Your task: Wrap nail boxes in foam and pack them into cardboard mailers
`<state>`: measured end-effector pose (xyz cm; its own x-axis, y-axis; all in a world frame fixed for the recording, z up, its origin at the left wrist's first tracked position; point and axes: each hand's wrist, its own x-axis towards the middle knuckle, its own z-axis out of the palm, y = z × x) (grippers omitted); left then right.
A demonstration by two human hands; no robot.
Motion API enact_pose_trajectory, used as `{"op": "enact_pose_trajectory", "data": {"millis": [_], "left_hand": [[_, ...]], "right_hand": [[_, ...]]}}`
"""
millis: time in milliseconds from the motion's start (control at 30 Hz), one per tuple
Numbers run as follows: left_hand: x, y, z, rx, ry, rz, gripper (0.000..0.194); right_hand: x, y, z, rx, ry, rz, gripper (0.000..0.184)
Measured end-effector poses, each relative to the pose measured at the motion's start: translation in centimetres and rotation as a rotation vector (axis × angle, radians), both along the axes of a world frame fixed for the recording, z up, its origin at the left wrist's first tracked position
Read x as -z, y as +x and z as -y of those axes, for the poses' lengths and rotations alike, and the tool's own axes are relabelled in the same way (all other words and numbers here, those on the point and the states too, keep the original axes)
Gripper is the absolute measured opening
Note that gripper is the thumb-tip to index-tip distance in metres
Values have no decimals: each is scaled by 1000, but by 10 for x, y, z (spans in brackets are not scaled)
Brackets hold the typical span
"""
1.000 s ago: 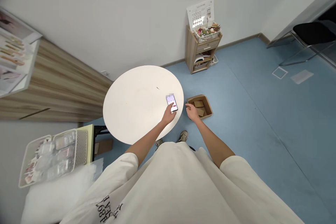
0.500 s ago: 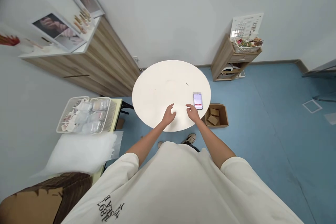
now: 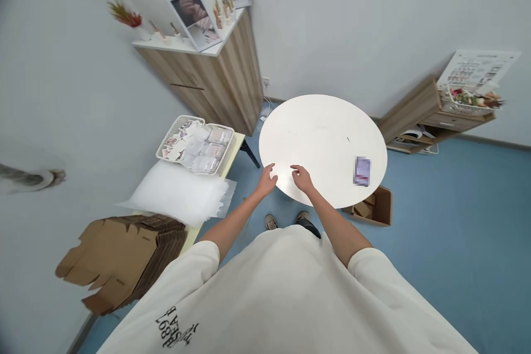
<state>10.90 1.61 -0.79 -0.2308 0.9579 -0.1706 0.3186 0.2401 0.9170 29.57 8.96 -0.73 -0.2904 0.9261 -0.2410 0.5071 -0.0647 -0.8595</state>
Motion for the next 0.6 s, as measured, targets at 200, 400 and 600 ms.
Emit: {"op": "enact_pose_trajectory", "data": {"millis": [200,400,600], "left_hand": [[-5,-31,11,-162,-32,27,59],[-9,-56,26,-344,-16,-48,54],[-6,-100,51,-481,35,-146,53]], "right_hand": [[1,-46,-22,-165,33,1,41],[12,-92,-39,-354,31,-28,39],[11,-147,-30,-476,51,-73,36]]}}
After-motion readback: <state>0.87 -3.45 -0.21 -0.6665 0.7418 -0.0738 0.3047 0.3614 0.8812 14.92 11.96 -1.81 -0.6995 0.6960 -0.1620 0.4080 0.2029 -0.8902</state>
